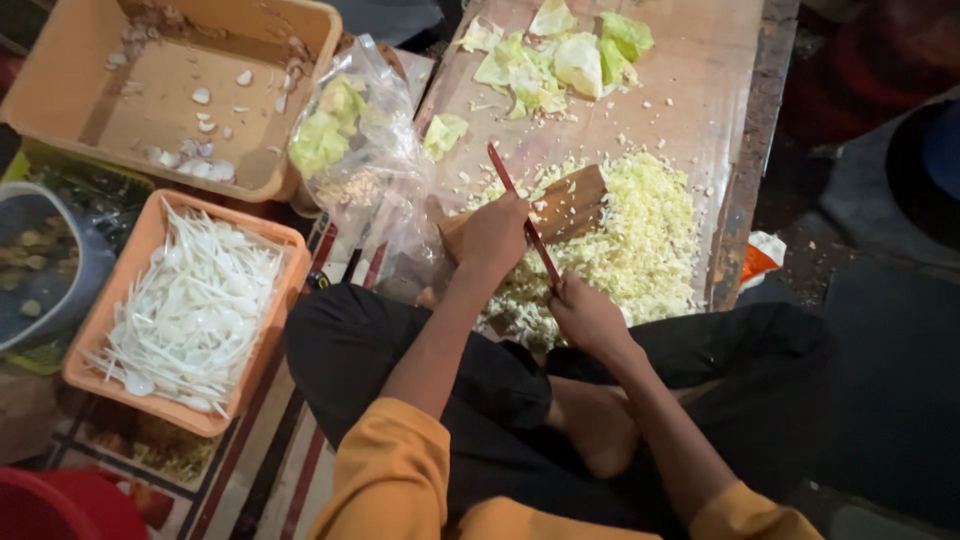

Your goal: The person sits cross-legged on the floor and uses a knife to chop cabbage on a wooden board. They repeatedly slice the cabbage into small pieces and occasionally scrape the chopped pieces together on the board.

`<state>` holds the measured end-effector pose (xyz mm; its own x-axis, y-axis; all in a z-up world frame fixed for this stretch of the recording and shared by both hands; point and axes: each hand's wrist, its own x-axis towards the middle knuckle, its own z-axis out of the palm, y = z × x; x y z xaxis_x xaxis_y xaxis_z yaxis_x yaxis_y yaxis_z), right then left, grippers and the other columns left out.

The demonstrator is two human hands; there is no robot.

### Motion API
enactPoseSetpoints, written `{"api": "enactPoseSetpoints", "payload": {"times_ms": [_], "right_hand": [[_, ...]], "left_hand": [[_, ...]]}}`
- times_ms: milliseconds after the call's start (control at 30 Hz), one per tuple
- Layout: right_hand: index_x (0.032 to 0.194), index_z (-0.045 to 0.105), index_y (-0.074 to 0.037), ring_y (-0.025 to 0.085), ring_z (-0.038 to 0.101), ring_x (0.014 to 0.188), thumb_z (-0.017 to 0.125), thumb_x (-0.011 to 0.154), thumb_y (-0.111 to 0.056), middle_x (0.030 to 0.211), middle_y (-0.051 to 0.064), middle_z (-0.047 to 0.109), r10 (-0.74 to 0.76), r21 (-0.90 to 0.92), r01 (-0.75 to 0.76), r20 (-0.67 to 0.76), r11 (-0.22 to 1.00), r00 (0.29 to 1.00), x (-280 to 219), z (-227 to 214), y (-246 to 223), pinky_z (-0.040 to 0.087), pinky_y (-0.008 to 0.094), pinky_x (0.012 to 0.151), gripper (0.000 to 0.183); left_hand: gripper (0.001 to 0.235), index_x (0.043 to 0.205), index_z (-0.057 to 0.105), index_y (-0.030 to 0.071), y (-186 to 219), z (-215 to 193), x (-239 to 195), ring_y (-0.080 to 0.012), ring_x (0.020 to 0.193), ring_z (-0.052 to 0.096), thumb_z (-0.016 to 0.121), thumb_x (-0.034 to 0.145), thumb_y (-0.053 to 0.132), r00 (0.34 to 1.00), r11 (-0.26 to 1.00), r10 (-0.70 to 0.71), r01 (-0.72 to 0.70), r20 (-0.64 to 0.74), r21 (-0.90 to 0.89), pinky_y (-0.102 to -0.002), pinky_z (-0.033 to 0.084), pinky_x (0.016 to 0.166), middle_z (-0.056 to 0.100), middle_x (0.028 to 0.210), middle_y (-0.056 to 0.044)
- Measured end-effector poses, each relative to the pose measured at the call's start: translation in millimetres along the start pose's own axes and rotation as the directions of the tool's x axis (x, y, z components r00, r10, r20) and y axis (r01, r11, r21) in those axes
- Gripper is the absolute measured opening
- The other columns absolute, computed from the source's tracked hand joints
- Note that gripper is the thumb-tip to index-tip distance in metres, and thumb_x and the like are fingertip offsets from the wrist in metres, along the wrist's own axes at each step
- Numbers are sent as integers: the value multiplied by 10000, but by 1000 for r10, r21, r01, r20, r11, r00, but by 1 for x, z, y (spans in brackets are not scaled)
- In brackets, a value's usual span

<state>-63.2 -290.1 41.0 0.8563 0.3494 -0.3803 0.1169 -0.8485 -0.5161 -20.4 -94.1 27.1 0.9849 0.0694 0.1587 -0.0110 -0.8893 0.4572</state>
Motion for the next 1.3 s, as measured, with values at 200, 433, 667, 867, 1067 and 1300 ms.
{"api": "enactPoseSetpoints", "payload": {"times_ms": [200,433,667,867,1067,1300], "right_hand": [[1103,518,-56,493,668,873,553,970,-419,881,267,704,34,32,-36,61,999,998,9,0,1,497,573,784,388],[1083,541,-54,493,662,905,556,966,-441,910,261,704,27,41,-29,41,999,999,8,4,2,492,574,790,404],[1038,560,-61,440,717,780,550,959,-425,793,224,711,56,95,-59,38,994,998,-1,-7,-8,531,544,743,373],[1038,574,-75,475,671,806,583,962,-449,801,235,699,14,2,-14,-175,1000,984,-6,-4,2,490,592,721,381],[1023,593,-71,485,676,829,601,941,-441,841,246,699,32,-80,-45,-159,996,987,4,1,2,508,594,739,379],[1006,592,-51,494,669,833,594,974,-433,832,255,697,7,-132,-23,-118,991,993,2,4,-2,503,597,755,384]], "left_hand": [[42,890,713,97,2,-14,-4,-360,917,701,676,873,87,999,996,-8,12,51,-85,-504,548,795,680,932,-115],[185,978,720,112,20,-27,-32,-357,954,685,733,794,101,991,995,64,-54,118,-86,-512,543,759,649,1071,-86],[81,866,693,89,14,-19,-28,-349,976,691,729,793,76,994,994,58,-49,92,-97,-507,542,781,668,1040,-85],[91,879,654,83,-4,-26,-20,-336,882,683,738,852,106,985,936,-56,-7,-166,-353,-455,537,759,683,918,-96],[115,860,649,88,-5,-11,-9,-332,857,680,752,823,123,983,934,-124,69,-136,-351,-447,531,725,679,895,-96],[64,831,654,81,-14,7,-9,-361,840,679,716,814,83,986,953,-95,51,-136,-299,-470,529,724,681,881,-115]]}}
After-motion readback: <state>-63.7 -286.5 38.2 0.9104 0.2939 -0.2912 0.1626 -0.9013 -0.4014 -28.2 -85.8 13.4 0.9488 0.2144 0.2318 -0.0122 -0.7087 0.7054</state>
